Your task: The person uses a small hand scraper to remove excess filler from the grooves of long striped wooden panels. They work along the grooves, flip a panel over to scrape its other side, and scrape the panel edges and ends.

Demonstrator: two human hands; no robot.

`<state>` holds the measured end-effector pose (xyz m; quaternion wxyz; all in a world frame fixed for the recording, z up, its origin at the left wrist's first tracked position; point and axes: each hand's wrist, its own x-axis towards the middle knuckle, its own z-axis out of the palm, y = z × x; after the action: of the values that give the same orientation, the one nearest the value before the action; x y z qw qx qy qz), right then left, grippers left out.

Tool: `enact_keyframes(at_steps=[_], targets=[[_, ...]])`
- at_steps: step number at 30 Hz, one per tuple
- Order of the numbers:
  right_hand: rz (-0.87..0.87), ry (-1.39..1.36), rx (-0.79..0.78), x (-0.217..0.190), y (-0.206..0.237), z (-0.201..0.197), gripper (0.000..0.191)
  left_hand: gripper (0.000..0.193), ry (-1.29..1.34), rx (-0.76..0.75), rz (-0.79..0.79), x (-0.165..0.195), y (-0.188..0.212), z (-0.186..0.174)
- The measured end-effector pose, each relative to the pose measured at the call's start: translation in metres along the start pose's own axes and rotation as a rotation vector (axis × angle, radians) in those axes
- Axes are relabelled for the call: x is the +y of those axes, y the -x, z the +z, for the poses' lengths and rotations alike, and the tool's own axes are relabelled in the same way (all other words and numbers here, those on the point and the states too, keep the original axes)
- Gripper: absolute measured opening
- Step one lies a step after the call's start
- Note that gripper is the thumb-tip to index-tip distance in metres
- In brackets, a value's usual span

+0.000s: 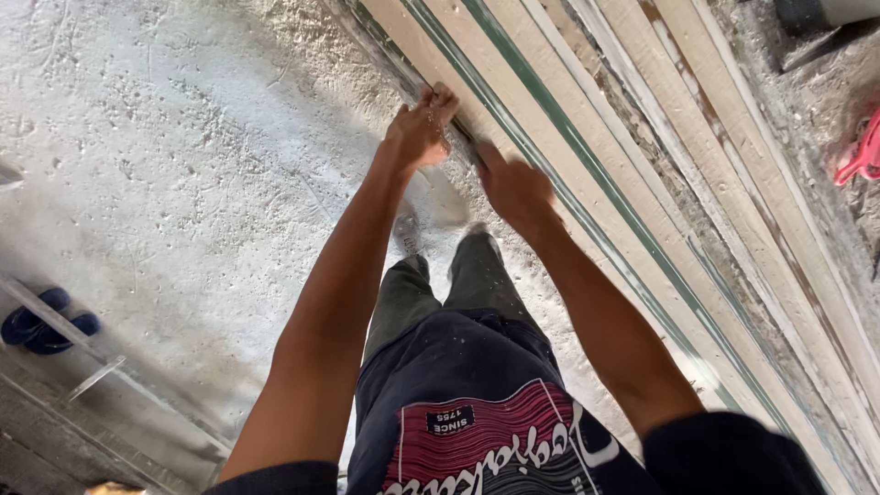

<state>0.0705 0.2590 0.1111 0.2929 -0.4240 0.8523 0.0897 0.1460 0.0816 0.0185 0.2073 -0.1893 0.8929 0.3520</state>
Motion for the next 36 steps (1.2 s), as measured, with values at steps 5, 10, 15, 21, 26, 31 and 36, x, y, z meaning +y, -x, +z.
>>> enact_keyframes(at_steps=[5, 10, 15, 21, 26, 31, 36], targets=[[0.140, 0.139, -0.091, 0.055, 0.105, 0.027, 0.054, 0.084, 0.017, 0.032, 0.003, -0.003, -0.003, 0.003], [0.108, 0.049, -0.167, 0.026, 0.026, 0.036, 0.042, 0.083, 0.015, 0.024, 0.047, -0.011, -0.007, 0.003], [-0.046, 0.143, 0.069, -0.021, -0.065, 0.020, 0.034, 0.070, 0.077, 0.029, 0.058, -0.015, -0.004, -0.002], [0.087, 0.116, -0.110, 0.030, 0.064, 0.015, 0.061, 0.055, 0.174, 0.128, 0.084, -0.039, -0.004, -0.019], [0.203, 0.013, -0.260, 0.018, 0.058, 0.007, 0.055, 0.044, 0.377, 0.344, 0.223, -0.053, -0.023, -0.030], [-0.004, 0.086, -0.127, -0.075, -0.085, -0.023, 0.046, 0.038, 0.424, 0.369, 0.116, -0.061, -0.040, -0.047], [-0.029, 0.078, -0.149, -0.074, -0.059, -0.044, 0.054, 0.035, 0.285, 0.663, 0.318, -0.082, -0.046, -0.064]])
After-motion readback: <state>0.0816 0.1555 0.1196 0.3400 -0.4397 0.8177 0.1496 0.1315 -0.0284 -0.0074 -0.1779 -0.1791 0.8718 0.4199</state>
